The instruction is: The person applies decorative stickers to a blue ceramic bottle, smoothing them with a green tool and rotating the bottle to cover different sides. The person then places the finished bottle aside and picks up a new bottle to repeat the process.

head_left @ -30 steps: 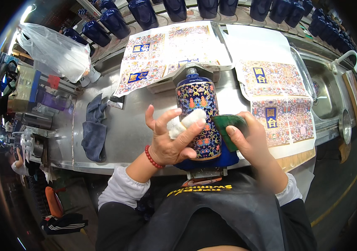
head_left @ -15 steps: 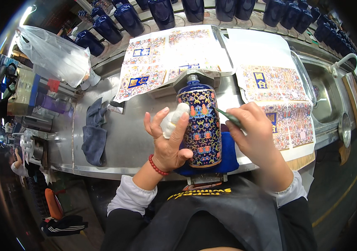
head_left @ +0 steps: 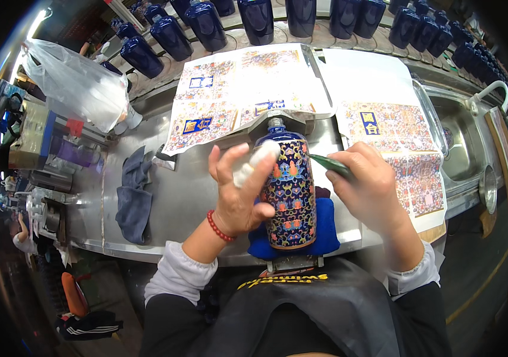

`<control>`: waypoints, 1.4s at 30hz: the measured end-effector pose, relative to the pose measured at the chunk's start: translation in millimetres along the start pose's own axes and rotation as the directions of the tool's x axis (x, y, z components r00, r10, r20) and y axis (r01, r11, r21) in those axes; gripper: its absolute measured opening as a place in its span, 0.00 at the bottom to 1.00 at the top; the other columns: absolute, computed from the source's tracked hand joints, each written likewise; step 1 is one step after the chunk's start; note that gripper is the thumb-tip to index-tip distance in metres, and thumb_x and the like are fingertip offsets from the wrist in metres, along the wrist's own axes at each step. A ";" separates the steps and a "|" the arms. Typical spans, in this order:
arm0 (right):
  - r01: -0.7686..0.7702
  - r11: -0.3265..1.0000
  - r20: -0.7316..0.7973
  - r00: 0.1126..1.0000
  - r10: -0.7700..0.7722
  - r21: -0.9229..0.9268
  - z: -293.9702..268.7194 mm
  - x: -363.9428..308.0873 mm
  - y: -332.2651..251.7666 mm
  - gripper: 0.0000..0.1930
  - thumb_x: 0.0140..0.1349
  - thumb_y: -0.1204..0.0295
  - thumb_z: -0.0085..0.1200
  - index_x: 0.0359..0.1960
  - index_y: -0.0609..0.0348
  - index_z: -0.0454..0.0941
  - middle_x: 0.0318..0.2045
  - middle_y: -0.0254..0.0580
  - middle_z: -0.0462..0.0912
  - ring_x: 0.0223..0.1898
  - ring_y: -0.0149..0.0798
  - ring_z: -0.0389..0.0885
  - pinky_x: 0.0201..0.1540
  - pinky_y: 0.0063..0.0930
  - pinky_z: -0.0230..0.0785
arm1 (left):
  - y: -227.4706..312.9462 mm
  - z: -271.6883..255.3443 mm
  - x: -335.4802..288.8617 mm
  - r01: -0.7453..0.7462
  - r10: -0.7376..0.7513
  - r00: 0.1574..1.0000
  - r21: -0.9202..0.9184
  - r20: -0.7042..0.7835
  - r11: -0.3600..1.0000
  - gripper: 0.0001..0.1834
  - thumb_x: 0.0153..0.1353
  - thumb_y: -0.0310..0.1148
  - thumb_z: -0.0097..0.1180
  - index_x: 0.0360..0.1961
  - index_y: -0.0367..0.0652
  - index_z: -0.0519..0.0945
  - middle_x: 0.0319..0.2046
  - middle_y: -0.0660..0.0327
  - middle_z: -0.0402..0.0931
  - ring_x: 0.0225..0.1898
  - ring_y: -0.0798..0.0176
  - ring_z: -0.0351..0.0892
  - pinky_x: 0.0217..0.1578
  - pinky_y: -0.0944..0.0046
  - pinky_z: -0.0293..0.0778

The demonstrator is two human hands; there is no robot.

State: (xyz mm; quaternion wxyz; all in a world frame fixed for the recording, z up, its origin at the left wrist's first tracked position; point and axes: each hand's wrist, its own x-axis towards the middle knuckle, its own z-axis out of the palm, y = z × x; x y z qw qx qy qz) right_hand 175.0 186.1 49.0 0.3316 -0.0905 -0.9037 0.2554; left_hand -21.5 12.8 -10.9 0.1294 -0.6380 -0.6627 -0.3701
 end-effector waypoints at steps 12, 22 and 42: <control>-0.044 0.992 0.043 0.998 0.039 0.117 3.4 75.8 6.7 0.11 0.62 0.76 0.59 0.46 0.64 0.80 0.31 0.43 0.84 0.32 0.35 0.84 0.36 0.26 0.75 | -12.3 1.2 3.1 0.020 -0.022 0.998 -0.031 -0.066 0.999 0.41 0.74 0.64 0.28 0.61 0.40 0.79 0.54 0.57 0.80 0.65 0.51 0.62 0.72 0.42 0.36; -0.113 0.981 0.034 0.993 0.109 0.158 5.2 28.3 16.8 0.16 0.61 0.78 0.60 0.50 0.65 0.78 0.37 0.48 0.83 0.37 0.41 0.84 0.41 0.30 0.75 | -9.5 -1.1 24.2 0.002 0.001 0.999 0.071 -0.047 0.998 0.37 0.73 0.64 0.32 0.55 0.50 0.85 0.52 0.59 0.83 0.63 0.55 0.61 0.72 0.45 0.31; -0.172 0.966 0.069 0.984 0.162 0.192 3.0 23.4 11.3 0.15 0.59 0.79 0.60 0.50 0.65 0.78 0.36 0.47 0.83 0.37 0.41 0.84 0.40 0.30 0.75 | 2.5 -11.0 28.2 -0.033 0.024 0.999 0.209 0.043 0.977 0.45 0.68 0.72 0.32 0.61 0.44 0.80 0.53 0.57 0.81 0.60 0.53 0.64 0.73 0.43 0.29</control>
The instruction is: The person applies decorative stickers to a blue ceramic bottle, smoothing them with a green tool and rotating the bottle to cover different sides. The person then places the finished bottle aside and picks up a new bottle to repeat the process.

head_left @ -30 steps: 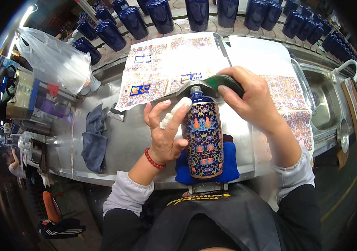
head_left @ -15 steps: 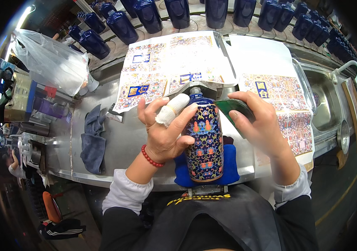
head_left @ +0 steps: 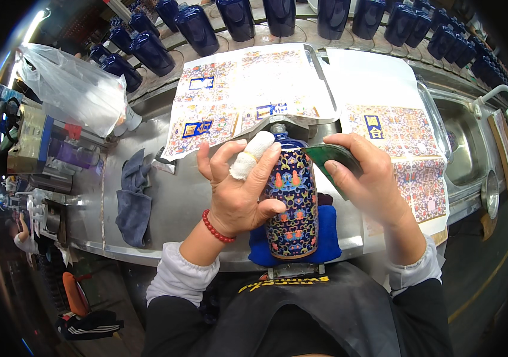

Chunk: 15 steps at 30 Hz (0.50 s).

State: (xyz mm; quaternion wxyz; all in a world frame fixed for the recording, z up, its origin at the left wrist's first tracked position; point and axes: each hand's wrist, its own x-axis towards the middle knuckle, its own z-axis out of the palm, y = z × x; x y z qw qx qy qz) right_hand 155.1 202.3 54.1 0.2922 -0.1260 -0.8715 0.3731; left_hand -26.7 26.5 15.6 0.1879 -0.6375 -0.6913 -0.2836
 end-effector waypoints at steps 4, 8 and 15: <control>0.004 1.000 0.008 1.000 -0.004 -0.021 0.6 -3.5 3.0 0.16 0.59 0.79 0.60 0.50 0.65 0.79 0.37 0.47 0.83 0.37 0.41 0.84 0.41 0.30 0.75 | 4.5 -6.3 -0.5 0.039 -0.037 0.999 -0.060 0.036 0.997 0.49 0.66 0.74 0.30 0.63 0.41 0.78 0.54 0.56 0.81 0.62 0.52 0.62 0.73 0.41 0.28; -0.023 1.000 -0.023 0.999 0.023 0.007 -2.4 -9.0 4.0 0.16 0.60 0.79 0.60 0.50 0.66 0.79 0.38 0.47 0.83 0.38 0.40 0.84 0.43 0.29 0.75 | 15.3 -15.1 -1.2 0.040 -0.037 0.996 -0.032 0.083 0.999 0.53 0.64 0.77 0.27 0.64 0.37 0.76 0.52 0.56 0.81 0.65 0.51 0.60 0.72 0.38 0.26; -0.015 0.999 -0.021 1.000 0.016 0.045 3.3 -4.7 4.6 0.15 0.61 0.77 0.61 0.50 0.65 0.79 0.38 0.46 0.83 0.37 0.40 0.83 0.42 0.29 0.74 | 27.6 -16.2 5.6 -0.032 0.045 0.984 -0.078 0.172 0.996 0.53 0.66 0.75 0.31 0.69 0.33 0.69 0.48 0.58 0.82 0.65 0.51 0.62 0.71 0.36 0.30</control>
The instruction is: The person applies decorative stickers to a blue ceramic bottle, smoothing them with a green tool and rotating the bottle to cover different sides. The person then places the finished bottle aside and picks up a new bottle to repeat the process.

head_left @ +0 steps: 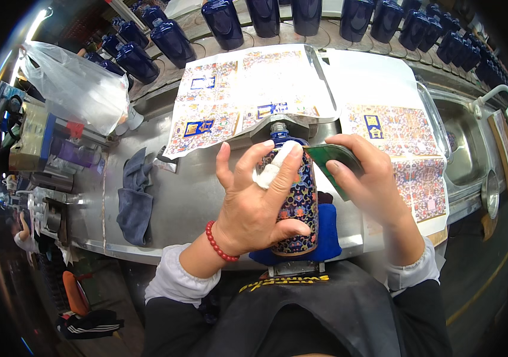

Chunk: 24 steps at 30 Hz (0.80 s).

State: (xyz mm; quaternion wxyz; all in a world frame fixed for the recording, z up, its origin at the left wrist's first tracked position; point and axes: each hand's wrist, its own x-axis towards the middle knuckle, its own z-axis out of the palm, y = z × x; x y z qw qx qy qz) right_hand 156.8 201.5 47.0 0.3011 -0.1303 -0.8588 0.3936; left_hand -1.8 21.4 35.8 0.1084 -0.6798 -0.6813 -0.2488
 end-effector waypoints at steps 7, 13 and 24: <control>0.451 0.825 0.068 0.887 -0.456 -0.342 9.2 8.9 -15.1 0.15 0.53 0.76 0.63 0.44 0.54 0.82 0.30 0.38 0.74 0.33 0.40 0.77 0.39 0.35 0.67 | -4.6 16.5 -32.9 0.177 -0.202 0.961 -0.144 -0.186 0.974 0.52 0.69 0.71 0.32 0.70 0.27 0.64 0.63 0.44 0.71 0.67 0.44 0.60 0.70 0.37 0.39; 0.128 0.989 0.087 0.987 -0.134 0.072 2.7 25.2 -22.9 0.14 0.55 0.77 0.64 0.44 0.57 0.83 0.32 0.43 0.79 0.31 0.45 0.79 0.34 0.35 0.72 | 8.8 29.7 -58.3 0.247 -0.281 0.944 -0.196 -0.172 0.949 0.52 0.69 0.70 0.31 0.71 0.27 0.61 0.65 0.43 0.68 0.69 0.41 0.57 0.70 0.36 0.38; -0.133 0.946 -0.089 0.982 0.165 0.296 19.1 -13.5 -14.5 0.09 0.61 0.78 0.61 0.43 0.58 0.83 0.33 0.41 0.81 0.34 0.35 0.81 0.34 0.28 0.72 | 35.5 20.2 -66.4 0.122 -0.142 0.972 -0.112 -0.189 0.986 0.50 0.68 0.72 0.33 0.66 0.33 0.72 0.59 0.50 0.74 0.66 0.46 0.61 0.70 0.35 0.36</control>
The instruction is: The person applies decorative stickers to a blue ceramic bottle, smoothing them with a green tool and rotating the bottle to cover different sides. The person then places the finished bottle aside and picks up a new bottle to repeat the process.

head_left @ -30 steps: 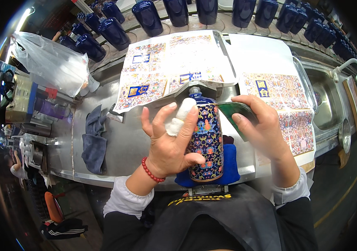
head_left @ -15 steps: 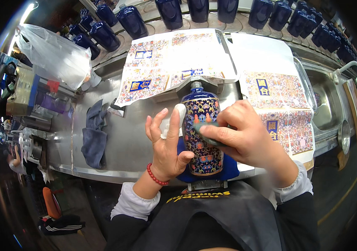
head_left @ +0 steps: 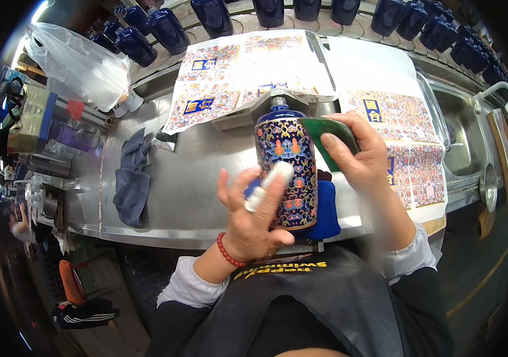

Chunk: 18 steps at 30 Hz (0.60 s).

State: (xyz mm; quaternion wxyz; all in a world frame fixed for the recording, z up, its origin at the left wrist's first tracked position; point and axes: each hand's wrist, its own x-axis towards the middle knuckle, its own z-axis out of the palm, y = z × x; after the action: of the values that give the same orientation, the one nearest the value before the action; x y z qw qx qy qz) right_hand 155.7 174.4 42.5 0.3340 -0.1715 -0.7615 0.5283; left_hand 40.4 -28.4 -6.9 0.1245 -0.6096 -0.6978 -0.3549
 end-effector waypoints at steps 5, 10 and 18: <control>0.684 0.711 0.441 0.695 -0.568 -0.163 -5.9 -9.3 -10.4 0.18 0.45 0.78 0.64 0.42 0.54 0.85 0.34 0.39 0.77 0.35 0.45 0.78 0.41 0.39 0.68 | -6.3 4.6 -7.7 0.074 -0.075 0.997 -0.047 -0.011 0.996 0.50 0.70 0.69 0.34 0.69 0.30 0.67 0.63 0.47 0.70 0.68 0.45 0.58 0.70 0.36 0.37; -0.186 0.952 0.131 0.979 0.158 0.242 -12.1 -24.9 1.8 0.09 0.66 0.73 0.60 0.45 0.62 0.81 0.32 0.37 0.85 0.33 0.26 0.82 0.34 0.21 0.74 | -1.2 7.3 -2.2 0.107 -0.108 0.994 -0.036 -0.012 0.994 0.51 0.68 0.71 0.33 0.70 0.30 0.66 0.66 0.47 0.68 0.69 0.44 0.55 0.70 0.35 0.36; -0.299 0.908 0.095 0.954 0.284 0.293 2.5 -28.7 21.8 0.09 0.70 0.70 0.58 0.46 0.61 0.77 0.34 0.33 0.83 0.32 0.22 0.81 0.35 0.17 0.75 | 5.7 -1.2 12.7 0.028 -0.043 0.992 0.118 0.120 0.993 0.54 0.66 0.74 0.34 0.71 0.30 0.64 0.64 0.45 0.70 0.70 0.43 0.52 0.69 0.34 0.35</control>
State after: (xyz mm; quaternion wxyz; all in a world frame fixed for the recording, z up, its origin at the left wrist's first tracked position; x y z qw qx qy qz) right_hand 172.6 163.3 12.6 0.2548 -0.2164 -0.6449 0.6873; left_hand 42.6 -19.4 3.6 0.1103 -0.6095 -0.7342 -0.2780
